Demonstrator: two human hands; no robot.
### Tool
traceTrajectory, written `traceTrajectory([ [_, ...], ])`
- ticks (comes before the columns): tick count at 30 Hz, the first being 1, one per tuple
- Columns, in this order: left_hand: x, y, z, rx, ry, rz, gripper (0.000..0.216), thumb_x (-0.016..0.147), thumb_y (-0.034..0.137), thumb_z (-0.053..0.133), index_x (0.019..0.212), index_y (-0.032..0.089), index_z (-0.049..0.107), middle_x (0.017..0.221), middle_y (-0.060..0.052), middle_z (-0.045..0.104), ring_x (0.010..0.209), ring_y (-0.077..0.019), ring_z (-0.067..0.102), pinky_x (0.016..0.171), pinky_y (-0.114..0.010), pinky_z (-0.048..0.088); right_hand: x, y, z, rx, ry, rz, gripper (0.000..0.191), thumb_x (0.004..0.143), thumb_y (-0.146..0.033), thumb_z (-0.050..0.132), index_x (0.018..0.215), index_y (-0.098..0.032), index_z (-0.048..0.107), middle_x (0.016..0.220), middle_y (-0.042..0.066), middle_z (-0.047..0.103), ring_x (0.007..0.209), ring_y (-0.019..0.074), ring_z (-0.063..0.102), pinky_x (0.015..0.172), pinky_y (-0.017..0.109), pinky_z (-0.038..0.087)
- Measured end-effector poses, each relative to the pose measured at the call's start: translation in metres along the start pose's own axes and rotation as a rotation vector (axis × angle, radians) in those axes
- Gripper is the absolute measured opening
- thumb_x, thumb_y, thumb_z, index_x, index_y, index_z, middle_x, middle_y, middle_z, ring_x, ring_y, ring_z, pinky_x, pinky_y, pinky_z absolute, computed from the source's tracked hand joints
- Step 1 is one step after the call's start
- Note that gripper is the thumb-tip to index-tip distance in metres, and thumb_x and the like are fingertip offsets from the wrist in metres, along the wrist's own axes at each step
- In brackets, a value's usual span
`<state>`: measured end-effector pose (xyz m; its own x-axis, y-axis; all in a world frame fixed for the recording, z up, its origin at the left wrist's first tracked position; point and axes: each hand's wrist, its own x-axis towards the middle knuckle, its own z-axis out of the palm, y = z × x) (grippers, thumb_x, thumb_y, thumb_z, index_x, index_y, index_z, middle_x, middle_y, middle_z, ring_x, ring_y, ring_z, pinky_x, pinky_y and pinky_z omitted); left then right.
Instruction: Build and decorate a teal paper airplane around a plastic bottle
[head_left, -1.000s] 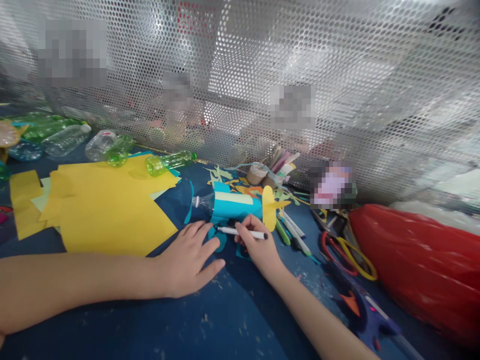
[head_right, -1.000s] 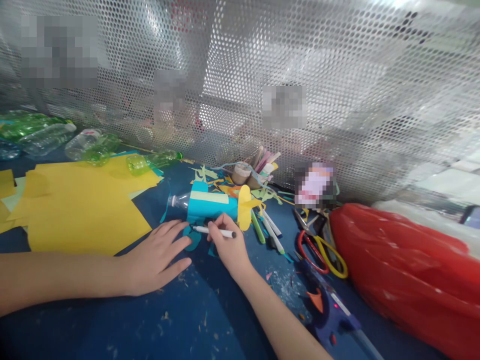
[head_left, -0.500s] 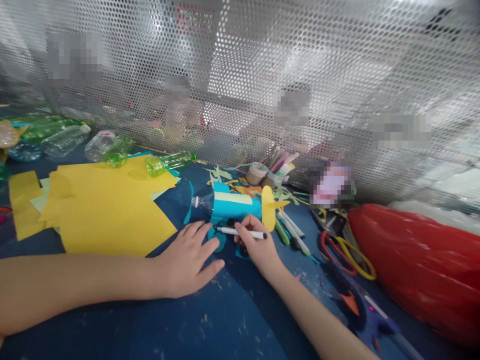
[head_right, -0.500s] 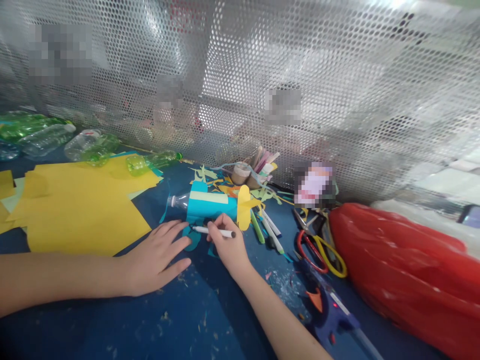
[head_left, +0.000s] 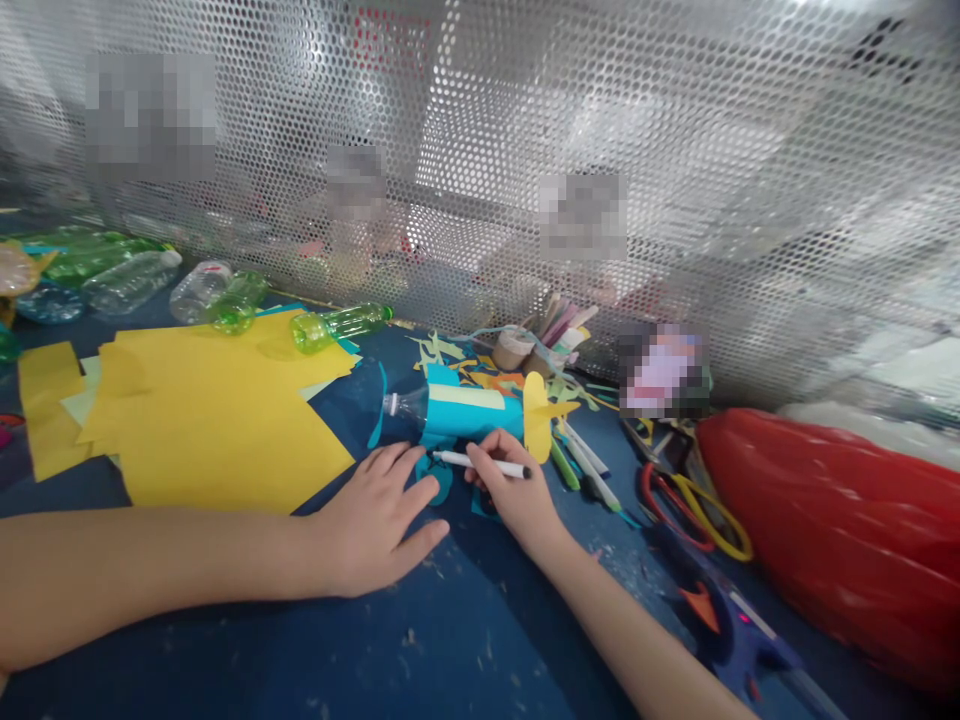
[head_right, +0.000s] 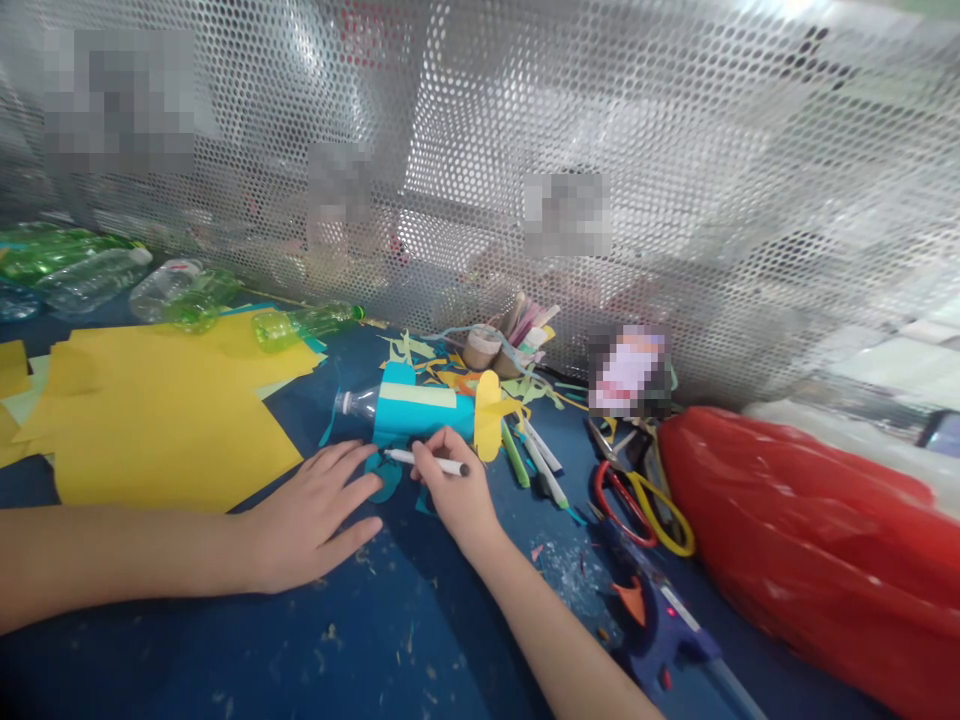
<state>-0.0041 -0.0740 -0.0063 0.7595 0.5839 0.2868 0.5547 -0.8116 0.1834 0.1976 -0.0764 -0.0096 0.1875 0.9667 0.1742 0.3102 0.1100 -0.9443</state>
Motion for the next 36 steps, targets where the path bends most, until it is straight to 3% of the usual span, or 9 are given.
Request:
traceTrajectory([
  [36, -0.0004, -0.0020, 0.0037, 0.013, -0.003, 0.007, 0.043, 0.096, 0.046, 0.030, 0.116, 0.016, 0.054, 0.134, -0.019, 0.045, 0.126, -0.0360, 0.040, 0.102, -0.056, 0.036, 0.0009, 0.0018, 0.0010, 0.017, 0.004, -0.010, 0.029, 0.078, -0.044, 0.062, 0.065, -0.022, 0.047, 0.052, -0.003, 0.059, 0.046, 0.0113, 0.050, 0.042, 0.021, 0.037],
])
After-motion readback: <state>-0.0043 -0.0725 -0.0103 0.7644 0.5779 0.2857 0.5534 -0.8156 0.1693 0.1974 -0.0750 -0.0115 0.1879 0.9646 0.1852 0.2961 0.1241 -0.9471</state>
